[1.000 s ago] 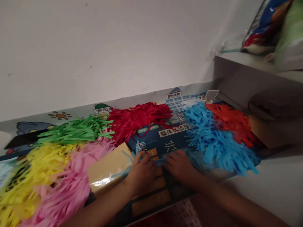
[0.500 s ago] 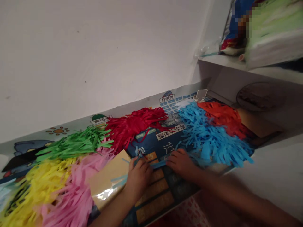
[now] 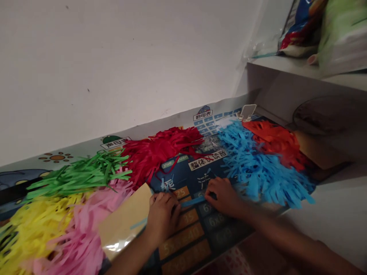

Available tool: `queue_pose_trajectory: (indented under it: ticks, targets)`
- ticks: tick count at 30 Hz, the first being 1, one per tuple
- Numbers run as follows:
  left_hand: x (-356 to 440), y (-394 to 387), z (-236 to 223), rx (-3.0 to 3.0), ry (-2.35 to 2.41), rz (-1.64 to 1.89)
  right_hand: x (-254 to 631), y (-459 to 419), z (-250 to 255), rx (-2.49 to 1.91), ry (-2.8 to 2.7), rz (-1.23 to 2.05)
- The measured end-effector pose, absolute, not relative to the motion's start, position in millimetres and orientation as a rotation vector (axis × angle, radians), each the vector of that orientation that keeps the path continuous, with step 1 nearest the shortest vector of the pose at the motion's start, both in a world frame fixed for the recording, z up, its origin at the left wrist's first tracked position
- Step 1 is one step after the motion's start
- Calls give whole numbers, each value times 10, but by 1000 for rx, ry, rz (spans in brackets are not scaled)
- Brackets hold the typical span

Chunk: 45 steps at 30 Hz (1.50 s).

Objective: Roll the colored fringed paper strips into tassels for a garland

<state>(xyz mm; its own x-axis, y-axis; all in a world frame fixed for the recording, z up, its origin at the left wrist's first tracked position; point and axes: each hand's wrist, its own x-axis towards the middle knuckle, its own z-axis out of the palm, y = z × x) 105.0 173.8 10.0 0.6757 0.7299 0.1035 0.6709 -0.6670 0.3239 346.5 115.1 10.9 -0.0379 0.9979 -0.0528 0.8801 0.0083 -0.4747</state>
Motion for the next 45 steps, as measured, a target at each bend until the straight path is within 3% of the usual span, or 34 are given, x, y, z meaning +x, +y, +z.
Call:
queue_pose_trajectory:
  ticks: [5,8,11,30,42,45]
  targets:
    - [1112,1700,146,2798,1111,353,3450,1090,120,-1930,-2124,319]
    - [1151,1638,161,3025,880,372,3432,1029,76,-1609,-2348,-17]
    - [1206,1591,166,3088,803,295,3383,1046,15,-1339,-2558,-149]
    - [1360,1695,294,2942,899,241,3159,1321,344,-1506,-2765,-2]
    - [1183,1676,48,2887,900,604,3187,1221,-106,-1357,-2511,-151]
    - [1073,1671,-22,2854,859,720,3314,1151,-174,-1412,-2438,-45]
